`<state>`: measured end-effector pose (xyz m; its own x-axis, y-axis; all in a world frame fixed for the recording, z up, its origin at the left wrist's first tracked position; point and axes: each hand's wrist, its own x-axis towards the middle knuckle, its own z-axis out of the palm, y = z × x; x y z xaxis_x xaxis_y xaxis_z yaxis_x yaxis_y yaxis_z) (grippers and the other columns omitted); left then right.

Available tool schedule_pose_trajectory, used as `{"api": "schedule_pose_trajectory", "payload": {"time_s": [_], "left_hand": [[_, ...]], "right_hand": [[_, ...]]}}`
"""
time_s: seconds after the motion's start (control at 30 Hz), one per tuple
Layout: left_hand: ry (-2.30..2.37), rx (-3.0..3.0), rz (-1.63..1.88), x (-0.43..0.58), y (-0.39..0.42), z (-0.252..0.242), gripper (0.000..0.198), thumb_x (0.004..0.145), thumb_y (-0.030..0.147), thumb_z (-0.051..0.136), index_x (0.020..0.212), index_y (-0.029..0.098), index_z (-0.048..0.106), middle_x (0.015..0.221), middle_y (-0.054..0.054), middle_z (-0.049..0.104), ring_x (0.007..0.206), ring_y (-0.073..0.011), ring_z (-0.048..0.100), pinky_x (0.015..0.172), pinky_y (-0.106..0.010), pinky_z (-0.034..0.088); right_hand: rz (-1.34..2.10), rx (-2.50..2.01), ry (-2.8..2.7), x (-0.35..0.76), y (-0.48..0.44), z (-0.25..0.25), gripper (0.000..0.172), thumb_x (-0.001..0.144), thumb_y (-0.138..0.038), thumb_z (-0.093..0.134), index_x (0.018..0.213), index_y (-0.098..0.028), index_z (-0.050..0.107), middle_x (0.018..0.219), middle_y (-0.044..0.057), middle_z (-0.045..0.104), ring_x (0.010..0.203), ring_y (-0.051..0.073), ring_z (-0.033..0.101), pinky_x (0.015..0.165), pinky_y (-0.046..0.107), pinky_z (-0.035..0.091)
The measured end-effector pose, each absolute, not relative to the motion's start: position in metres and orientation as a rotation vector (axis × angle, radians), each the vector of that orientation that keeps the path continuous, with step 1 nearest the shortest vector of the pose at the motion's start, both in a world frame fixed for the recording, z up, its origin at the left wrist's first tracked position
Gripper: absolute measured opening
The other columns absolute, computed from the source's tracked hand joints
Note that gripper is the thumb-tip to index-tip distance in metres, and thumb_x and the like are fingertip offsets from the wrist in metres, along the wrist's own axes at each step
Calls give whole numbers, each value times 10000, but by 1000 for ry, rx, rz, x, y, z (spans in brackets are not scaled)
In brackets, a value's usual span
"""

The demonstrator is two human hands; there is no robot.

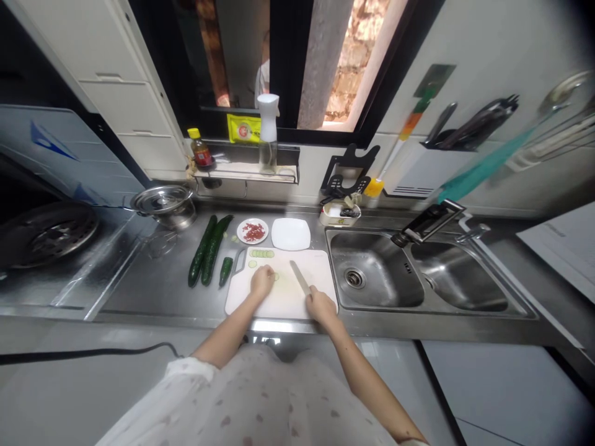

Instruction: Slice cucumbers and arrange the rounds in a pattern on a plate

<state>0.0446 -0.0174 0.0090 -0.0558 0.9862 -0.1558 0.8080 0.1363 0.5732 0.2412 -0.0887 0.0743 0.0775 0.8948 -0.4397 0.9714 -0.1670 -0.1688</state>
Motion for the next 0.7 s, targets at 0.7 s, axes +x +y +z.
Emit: {"api": "schedule_pose_trajectory", "payload": {"time_s": [0.7], "left_hand": [[2197, 1514, 558, -21, 2, 10, 229, 829, 199, 509, 969, 199, 690, 881, -63, 703, 827, -184, 635, 752, -250, 439]], "right_hand": [[-695, 2145, 1899, 240, -87, 78, 339, 922, -219, 330, 1179, -169, 546, 1017, 132, 684, 950, 219, 647, 720, 269, 420]]}}
